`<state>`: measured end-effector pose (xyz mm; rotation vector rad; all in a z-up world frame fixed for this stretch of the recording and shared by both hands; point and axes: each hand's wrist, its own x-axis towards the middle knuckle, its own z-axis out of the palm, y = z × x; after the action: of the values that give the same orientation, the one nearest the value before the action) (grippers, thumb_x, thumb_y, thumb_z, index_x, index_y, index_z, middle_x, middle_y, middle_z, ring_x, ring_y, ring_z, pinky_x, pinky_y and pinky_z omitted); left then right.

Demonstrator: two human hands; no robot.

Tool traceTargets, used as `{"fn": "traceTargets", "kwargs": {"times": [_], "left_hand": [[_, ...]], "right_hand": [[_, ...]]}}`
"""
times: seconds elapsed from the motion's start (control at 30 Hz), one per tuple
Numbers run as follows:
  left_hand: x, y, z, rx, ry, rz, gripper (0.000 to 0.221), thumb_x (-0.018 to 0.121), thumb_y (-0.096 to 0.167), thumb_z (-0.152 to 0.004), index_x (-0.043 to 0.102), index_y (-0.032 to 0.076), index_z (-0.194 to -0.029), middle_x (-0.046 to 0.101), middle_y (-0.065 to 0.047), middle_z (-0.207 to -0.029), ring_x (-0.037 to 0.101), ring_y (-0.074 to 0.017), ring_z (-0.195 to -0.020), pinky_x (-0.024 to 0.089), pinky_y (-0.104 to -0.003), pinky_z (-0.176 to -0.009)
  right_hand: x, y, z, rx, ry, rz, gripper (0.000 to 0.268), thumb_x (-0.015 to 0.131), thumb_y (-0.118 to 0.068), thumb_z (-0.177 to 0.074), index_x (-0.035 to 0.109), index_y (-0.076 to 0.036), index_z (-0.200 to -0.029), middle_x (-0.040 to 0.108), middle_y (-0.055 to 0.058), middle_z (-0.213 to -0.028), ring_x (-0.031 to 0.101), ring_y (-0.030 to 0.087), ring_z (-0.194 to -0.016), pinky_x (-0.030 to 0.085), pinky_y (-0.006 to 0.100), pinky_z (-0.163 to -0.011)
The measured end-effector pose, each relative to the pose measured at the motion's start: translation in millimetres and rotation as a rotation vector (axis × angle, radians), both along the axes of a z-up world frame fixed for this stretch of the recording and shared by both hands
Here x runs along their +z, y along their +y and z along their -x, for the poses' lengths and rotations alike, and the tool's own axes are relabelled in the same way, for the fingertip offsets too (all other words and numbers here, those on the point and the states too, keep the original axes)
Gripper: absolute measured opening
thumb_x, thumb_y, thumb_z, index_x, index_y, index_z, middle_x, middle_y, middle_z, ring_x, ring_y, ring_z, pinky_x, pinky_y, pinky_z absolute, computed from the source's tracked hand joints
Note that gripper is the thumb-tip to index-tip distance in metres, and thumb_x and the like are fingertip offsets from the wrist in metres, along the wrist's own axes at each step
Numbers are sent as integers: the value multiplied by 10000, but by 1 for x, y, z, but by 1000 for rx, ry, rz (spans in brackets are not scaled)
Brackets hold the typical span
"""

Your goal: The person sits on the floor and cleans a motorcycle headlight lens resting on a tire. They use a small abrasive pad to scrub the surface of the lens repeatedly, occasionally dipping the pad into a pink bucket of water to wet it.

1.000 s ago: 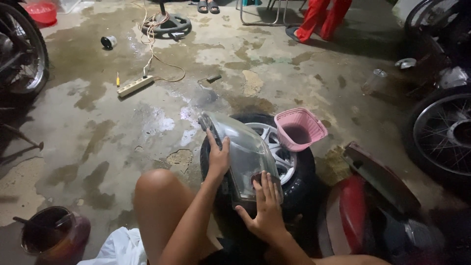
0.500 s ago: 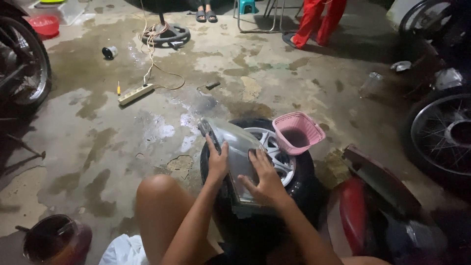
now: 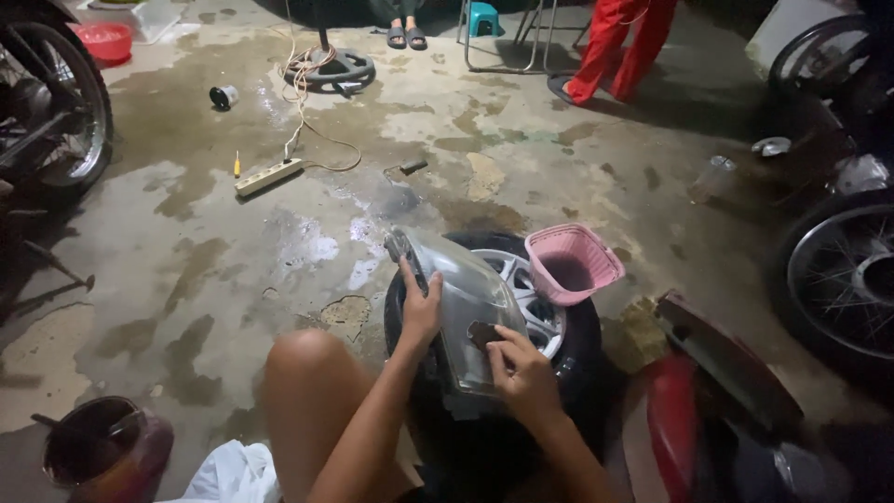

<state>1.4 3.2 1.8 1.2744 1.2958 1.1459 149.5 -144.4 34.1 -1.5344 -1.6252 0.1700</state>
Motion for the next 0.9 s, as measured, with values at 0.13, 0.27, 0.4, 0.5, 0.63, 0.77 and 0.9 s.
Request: {"fn": "traceTargets", "kwargs": {"times": [0.13,0.27,0.4,0.5,0.63,0.77,0.9], "left_hand": [[5,-3,1,-5,-10,-9,875,469,408,-984,-48,124,-1630,217,-271,-1644,346,-395,-1471,311,-416,-1166],[13,-7,3,-21,-29,33,878,465,408,-982,-56,129,-1630,225,-289,-1631,380,-421,-1443,349,-445,-1143],[10,-5,2,-18,-43,1,872,476,389,-987,-46,107,-1627,221,-288,-1633,367,-405,-1455,336,-429,-1155],[6,0,5,-76,-53,92,884,471,488,-1030,-108,227,-1646,113,-333,-1656,180,-537,-1508,213,-691,-1180],[13,-2,4,-71,-41,100,883,467,502,-1026,-87,217,-1651,143,-353,-1642,210,-561,-1489,233,-691,-1173],[17,-6,6,-67,-62,98,895,467,506,-1020,-99,221,-1653,145,-359,-1637,211,-565,-1485,229,-693,-1176],[5,2,6,-68,-60,103,894,472,518,-1020,-97,238,-1651,176,-366,-1627,235,-564,-1480,251,-695,-1167]], "right_hand": [[0,5,-7,21,25,70,147,728,-110,-841,794,-40,-952,722,52,-1229,717,168,-773,575,251,-610],[0,17,-22,212,-93,28,247,759,-61,-751,787,-78,-996,690,32,-1090,661,176,-882,567,263,-668],[24,22,-26,444,-326,-236,288,751,-21,-733,783,-107,-1006,726,33,-1045,643,206,-819,561,305,-711],[27,34,-36,484,-504,-295,97,688,-147,-889,749,-214,-923,704,-9,-910,671,230,-741,568,374,-612],[38,44,-33,646,-552,-442,89,659,-132,-906,744,-161,-903,724,35,-917,709,231,-754,598,327,-601],[25,45,-26,759,-395,-534,123,633,-106,-925,744,-82,-877,764,114,-1002,744,294,-857,622,369,-700],[-11,49,-34,750,-103,-427,156,648,-118,-928,779,-32,-927,789,185,-1161,754,401,-1048,611,472,-857]]}}
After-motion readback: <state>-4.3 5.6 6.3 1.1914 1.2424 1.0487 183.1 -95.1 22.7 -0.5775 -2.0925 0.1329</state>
